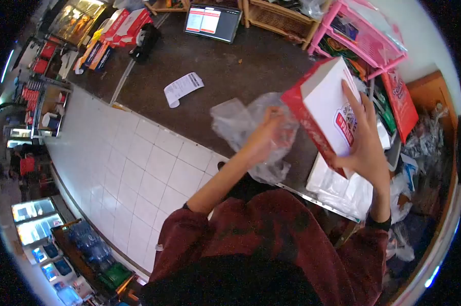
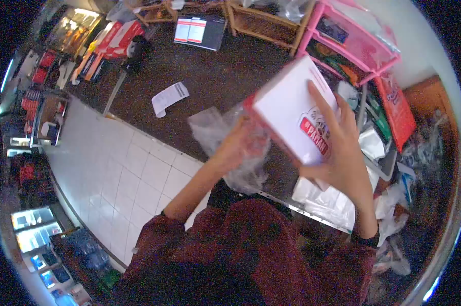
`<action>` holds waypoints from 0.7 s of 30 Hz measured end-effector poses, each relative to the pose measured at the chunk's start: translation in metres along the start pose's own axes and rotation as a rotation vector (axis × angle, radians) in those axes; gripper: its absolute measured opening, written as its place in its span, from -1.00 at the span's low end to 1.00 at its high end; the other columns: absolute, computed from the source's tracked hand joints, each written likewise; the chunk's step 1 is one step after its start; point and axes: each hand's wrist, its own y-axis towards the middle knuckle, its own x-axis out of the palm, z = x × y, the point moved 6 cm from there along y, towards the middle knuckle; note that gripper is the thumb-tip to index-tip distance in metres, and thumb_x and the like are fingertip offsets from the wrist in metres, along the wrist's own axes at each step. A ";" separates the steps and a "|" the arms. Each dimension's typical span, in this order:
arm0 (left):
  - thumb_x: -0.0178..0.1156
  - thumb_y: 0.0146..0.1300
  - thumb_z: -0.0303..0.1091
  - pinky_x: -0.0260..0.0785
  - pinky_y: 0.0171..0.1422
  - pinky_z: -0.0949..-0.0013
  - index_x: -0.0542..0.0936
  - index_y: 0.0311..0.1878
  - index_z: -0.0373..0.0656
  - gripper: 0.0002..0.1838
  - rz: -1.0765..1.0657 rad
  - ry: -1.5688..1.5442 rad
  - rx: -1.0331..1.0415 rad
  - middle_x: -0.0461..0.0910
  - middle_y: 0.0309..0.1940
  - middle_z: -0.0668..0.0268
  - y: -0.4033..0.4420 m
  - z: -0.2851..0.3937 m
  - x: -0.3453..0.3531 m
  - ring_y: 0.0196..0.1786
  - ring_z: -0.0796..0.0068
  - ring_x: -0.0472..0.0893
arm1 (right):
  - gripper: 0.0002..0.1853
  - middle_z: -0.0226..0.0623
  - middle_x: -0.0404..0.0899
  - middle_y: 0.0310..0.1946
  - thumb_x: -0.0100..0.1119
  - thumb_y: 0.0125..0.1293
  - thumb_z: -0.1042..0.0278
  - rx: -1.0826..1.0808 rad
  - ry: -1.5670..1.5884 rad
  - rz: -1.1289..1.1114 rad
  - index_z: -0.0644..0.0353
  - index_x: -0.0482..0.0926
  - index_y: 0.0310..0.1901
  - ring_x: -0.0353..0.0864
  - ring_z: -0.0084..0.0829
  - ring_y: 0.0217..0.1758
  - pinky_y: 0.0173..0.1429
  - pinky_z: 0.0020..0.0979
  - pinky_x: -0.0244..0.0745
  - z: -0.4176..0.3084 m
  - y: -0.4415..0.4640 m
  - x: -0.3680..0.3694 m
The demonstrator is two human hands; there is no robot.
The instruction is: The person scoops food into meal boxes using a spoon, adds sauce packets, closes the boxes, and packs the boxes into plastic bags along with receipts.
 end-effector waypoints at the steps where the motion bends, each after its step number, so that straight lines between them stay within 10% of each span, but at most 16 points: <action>1: -0.12 0.33 -0.12 0.46 -0.30 0.27 0.18 0.11 -0.03 -0.64 -0.034 -0.092 -0.008 0.45 -0.02 0.30 -0.003 -0.006 0.016 -0.23 0.39 0.52 | 0.20 0.14 0.06 0.19 0.41 -0.57 0.20 -0.031 0.014 0.011 -0.03 0.08 0.33 0.05 0.12 0.31 0.34 -0.13 0.00 -0.014 -0.004 -0.009; 3: -0.10 0.32 -0.08 0.40 0.02 0.25 0.35 0.08 -0.06 -0.63 -0.040 -0.378 0.183 0.45 -0.02 0.29 -0.016 0.002 0.033 -0.03 0.34 0.48 | 0.25 0.14 0.00 0.22 0.47 -0.67 0.18 -0.114 -0.005 -0.049 -0.03 0.12 0.32 0.05 0.11 0.31 0.34 -0.12 0.00 -0.045 -0.008 -0.012; 9: -0.09 0.32 -0.09 0.30 0.14 0.30 0.34 0.10 -0.06 -0.63 -0.212 -0.391 0.022 0.44 0.01 0.27 -0.049 0.005 -0.029 0.10 0.34 0.40 | 0.23 0.18 0.01 0.19 0.54 -0.57 0.19 -0.475 0.043 -0.239 -0.37 0.05 0.32 0.04 0.15 0.27 0.30 0.17 -0.07 -0.018 -0.005 0.157; 11: -0.09 0.34 -0.14 0.39 -0.14 0.41 0.35 -0.02 -0.04 -0.74 0.295 -0.158 -0.023 0.47 -0.21 0.31 -0.012 -0.050 -0.151 -0.16 0.45 0.50 | 0.27 0.20 -0.03 0.22 0.55 -0.59 0.21 -0.481 0.001 -0.324 -0.39 0.00 0.33 0.02 0.16 0.29 0.28 0.18 -0.02 0.017 -0.015 0.204; 14: -0.08 0.35 -0.23 0.23 -0.49 0.57 0.29 -0.17 -0.03 -0.88 0.259 0.121 0.154 0.35 -0.45 0.41 -0.054 -0.027 -0.161 -0.51 0.63 0.39 | 0.23 0.17 0.04 0.19 0.54 -0.48 0.24 -0.318 -0.138 -0.549 -0.40 -0.02 0.33 0.07 0.17 0.26 0.22 0.18 0.04 0.056 -0.024 0.232; 19: -0.04 0.29 -0.40 0.02 -0.64 0.66 0.21 -0.20 -0.04 -0.87 0.315 0.325 0.278 0.21 -0.53 0.47 -0.075 0.027 -0.016 -0.63 0.76 0.18 | 0.14 0.25 0.12 0.17 0.45 -0.30 0.14 -0.256 -0.493 -0.714 -0.57 -0.12 0.32 0.25 0.13 0.16 0.05 0.15 0.24 0.054 -0.034 0.228; 21: -0.04 0.29 -0.38 0.06 -0.64 0.67 0.21 -0.19 -0.05 -0.87 0.137 0.583 0.686 0.22 -0.53 0.46 -0.088 0.065 0.056 -0.63 0.76 0.19 | 0.13 0.24 0.19 0.12 0.43 -0.26 0.15 -0.279 -0.242 -0.518 -0.56 -0.14 0.32 0.28 0.12 0.13 0.03 0.15 0.25 0.095 -0.051 0.294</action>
